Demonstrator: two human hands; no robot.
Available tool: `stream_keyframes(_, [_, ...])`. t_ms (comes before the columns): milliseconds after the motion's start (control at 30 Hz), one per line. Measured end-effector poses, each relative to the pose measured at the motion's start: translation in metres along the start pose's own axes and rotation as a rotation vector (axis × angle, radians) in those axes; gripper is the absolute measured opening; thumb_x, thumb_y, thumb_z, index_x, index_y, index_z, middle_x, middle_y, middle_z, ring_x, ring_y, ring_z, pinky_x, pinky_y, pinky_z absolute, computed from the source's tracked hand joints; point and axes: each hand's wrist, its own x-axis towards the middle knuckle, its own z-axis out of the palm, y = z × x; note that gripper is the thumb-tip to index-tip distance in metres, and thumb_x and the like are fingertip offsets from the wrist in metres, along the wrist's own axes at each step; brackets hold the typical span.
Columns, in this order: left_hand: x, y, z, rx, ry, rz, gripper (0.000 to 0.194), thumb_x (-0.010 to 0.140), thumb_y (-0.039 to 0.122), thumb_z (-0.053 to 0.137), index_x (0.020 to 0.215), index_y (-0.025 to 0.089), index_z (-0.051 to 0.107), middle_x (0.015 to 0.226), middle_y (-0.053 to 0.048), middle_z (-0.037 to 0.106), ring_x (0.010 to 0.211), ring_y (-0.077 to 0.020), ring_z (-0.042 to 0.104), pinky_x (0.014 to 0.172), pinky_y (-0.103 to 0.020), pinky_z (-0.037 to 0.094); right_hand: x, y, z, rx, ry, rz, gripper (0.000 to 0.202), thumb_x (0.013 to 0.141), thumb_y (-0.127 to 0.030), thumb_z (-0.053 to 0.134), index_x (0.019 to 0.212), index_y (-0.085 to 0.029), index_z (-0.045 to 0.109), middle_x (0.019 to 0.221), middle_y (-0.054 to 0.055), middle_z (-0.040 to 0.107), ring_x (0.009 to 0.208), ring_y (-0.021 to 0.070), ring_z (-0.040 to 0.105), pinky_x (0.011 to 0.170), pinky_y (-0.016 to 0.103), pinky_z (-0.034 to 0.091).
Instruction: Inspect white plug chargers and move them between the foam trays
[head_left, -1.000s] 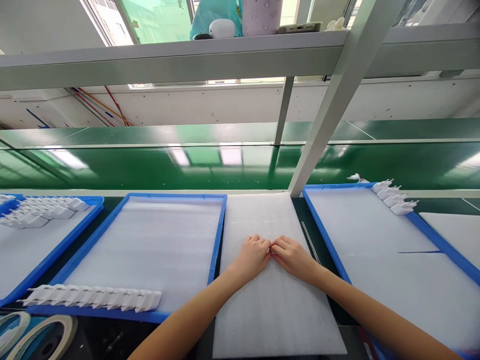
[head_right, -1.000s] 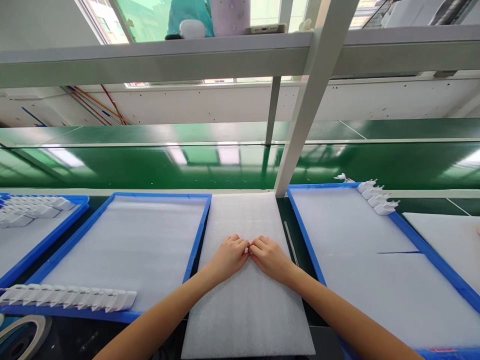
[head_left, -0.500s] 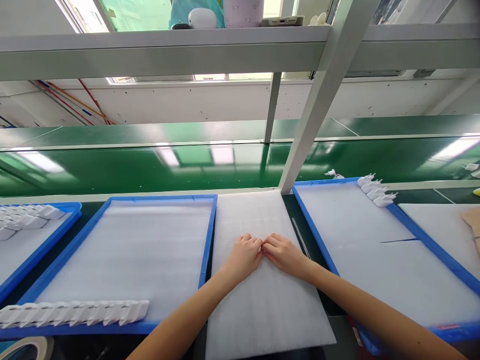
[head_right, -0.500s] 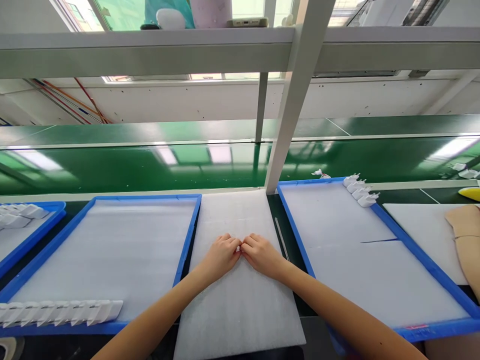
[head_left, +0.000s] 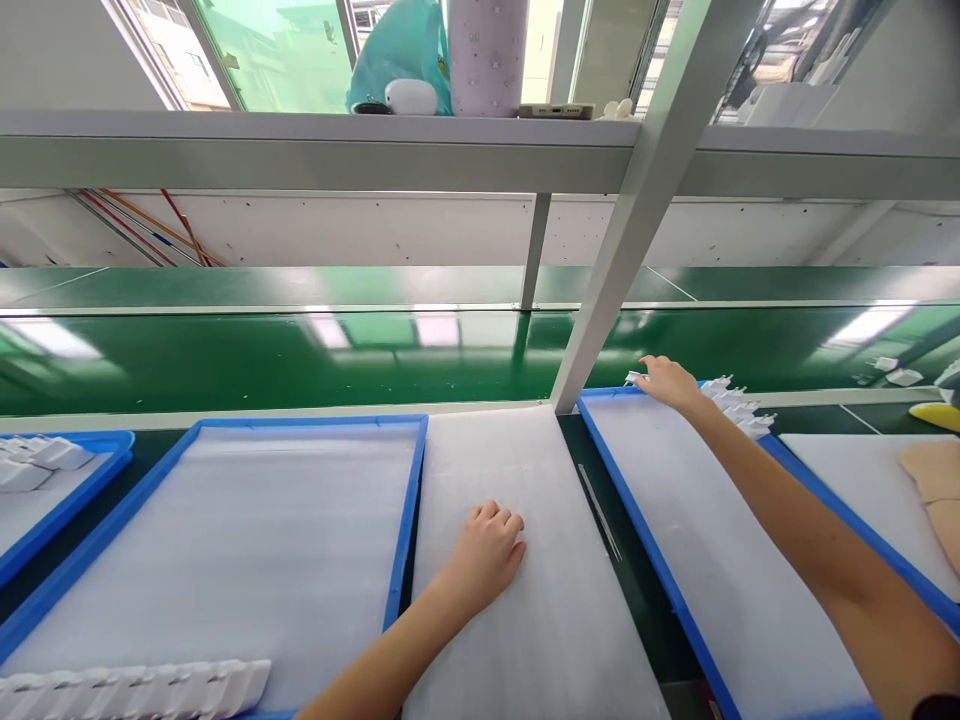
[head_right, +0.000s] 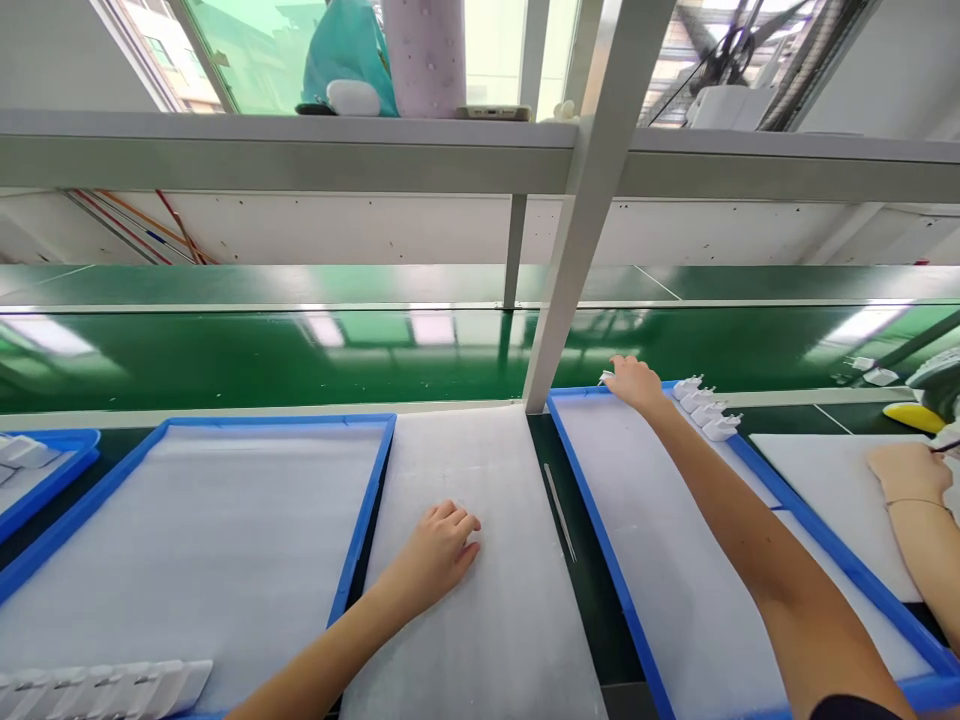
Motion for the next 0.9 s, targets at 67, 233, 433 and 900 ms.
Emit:
stream_keyframes(67, [0.000, -0.001, 0.001, -0.015, 0.006, -0.009, 0.017, 0.086, 0.017, 0.047, 0.098, 0.018, 0.059, 0.093, -0.003, 0.064, 0.094, -0.0215, 0.053, 0.083, -0.038, 0.045, 0.027, 0.014, 0.005, 0.012, -0.081, 0.058, 0.031, 0.089, -0.030, 0.054, 0.114, -0.010, 0.055, 0.108, 0.013, 0.059, 0.090, 0.0207, 0.060, 0.074, 0.035, 0.050])
stream_keyframes(233, [-0.003, 0.000, -0.001, -0.014, 0.000, -0.019, 0.016, 0.085, 0.017, 0.048, 0.097, 0.018, 0.059, 0.092, -0.003, 0.064, 0.092, -0.0219, 0.053, 0.082, -0.039, 0.046, 0.055, 0.024, 0.018, 0.123, -0.286, -0.021, 0.023, 0.092, -0.032, 0.053, 0.107, -0.015, 0.058, 0.104, 0.005, 0.060, 0.085, 0.0154, 0.061, 0.073, 0.032, 0.053])
stream_keyframes(433, [-0.003, 0.002, -0.003, -0.011, -0.027, -0.028, 0.014, 0.084, 0.017, 0.050, 0.094, 0.017, 0.059, 0.093, -0.004, 0.063, 0.092, -0.0227, 0.053, 0.082, -0.040, 0.046, 0.061, 0.004, 0.024, 0.179, -0.261, -0.052, 0.020, 0.091, -0.031, 0.054, 0.095, -0.013, 0.061, 0.092, 0.003, 0.062, 0.079, 0.0142, 0.061, 0.070, 0.030, 0.052])
stream_keyframes(900, [-0.081, 0.083, -0.074, 0.123, 0.015, 0.063, 0.038, 0.084, 0.025, 0.055, 0.120, 0.017, 0.047, 0.108, -0.010, 0.058, 0.096, -0.0294, 0.054, 0.081, -0.045, 0.048, -0.252, -0.092, -0.031, 0.706, 0.133, -0.251, 0.049, 0.081, -0.045, 0.060, 0.125, -0.025, 0.048, 0.084, 0.001, 0.067, 0.069, 0.0172, 0.065, 0.063, 0.026, 0.053])
